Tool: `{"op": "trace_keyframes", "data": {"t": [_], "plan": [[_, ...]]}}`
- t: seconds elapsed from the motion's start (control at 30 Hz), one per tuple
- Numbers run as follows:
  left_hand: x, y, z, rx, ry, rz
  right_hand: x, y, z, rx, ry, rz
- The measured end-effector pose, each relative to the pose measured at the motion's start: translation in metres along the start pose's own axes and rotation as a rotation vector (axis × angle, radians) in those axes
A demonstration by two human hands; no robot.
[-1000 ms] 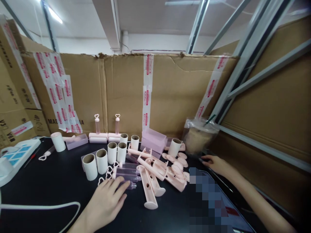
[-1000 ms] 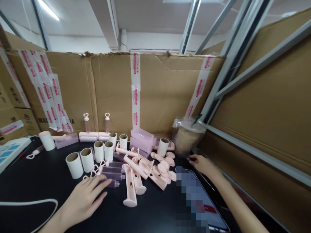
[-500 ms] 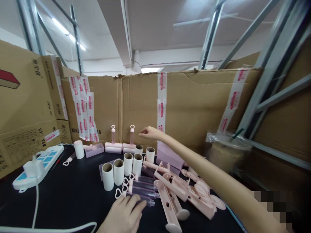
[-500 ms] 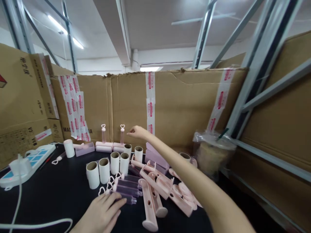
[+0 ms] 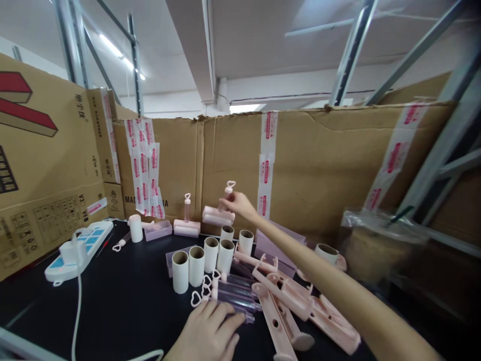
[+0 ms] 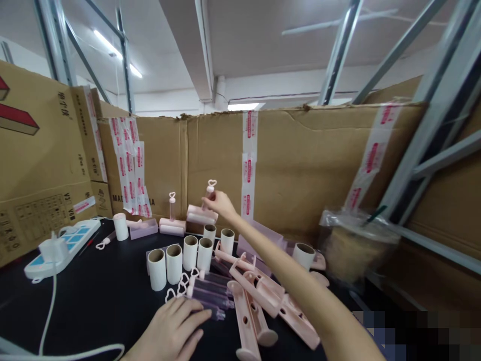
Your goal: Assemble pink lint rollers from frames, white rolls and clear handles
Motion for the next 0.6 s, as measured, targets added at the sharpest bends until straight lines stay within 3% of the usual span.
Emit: {"op": "trace_keyframes", "data": {"t": [0.07,0.17,0.27,0.3,0.37,0.43,0.53,0.6], "plan": [[-0.008,-0.001,0.0,-0.072,0.173,0.297,-0.016,0.025,0.025,0.053,0.1,-0.076],[-0.016,-0.016,0.001,-0.166,0.504,0.96,-0.035,0.057,0.093,0.131,0.228,-0.152],[-0.011,-0.021,-0.01,-0.088,0.687,1.513,-0.05,0.069,0.18,0.171,0.395,-0.149],[-0.008,-0.021,-0.017,-0.065,0.716,1.629,-0.057,0.062,0.208,0.107,0.498,-0.13],[0.003,-0.021,-0.029,-0.085,0.757,1.78,-0.053,0.045,0.249,0.018,0.52,-0.065],[0.011,-0.021,-0.038,-0.1,0.781,1.838,-0.054,0.03,0.279,-0.022,0.633,-0.015],[0.004,-0.019,-0.039,0.043,0.886,1.784,-0.057,0.013,0.301,-0.126,0.787,0.085],[-0.008,-0.02,-0.034,0.111,0.972,1.698,-0.05,0.01,0.304,-0.251,0.762,0.077]]}}
Point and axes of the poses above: each hand's wrist, its own z-axis away from the middle knuckle, its own y-axis out of the back of the hand, x = y × z, the point moved 9 cm from there along -z, towards the middle knuckle, and after that the axes turned 7 degrees about -z, right-handed, at the moved point
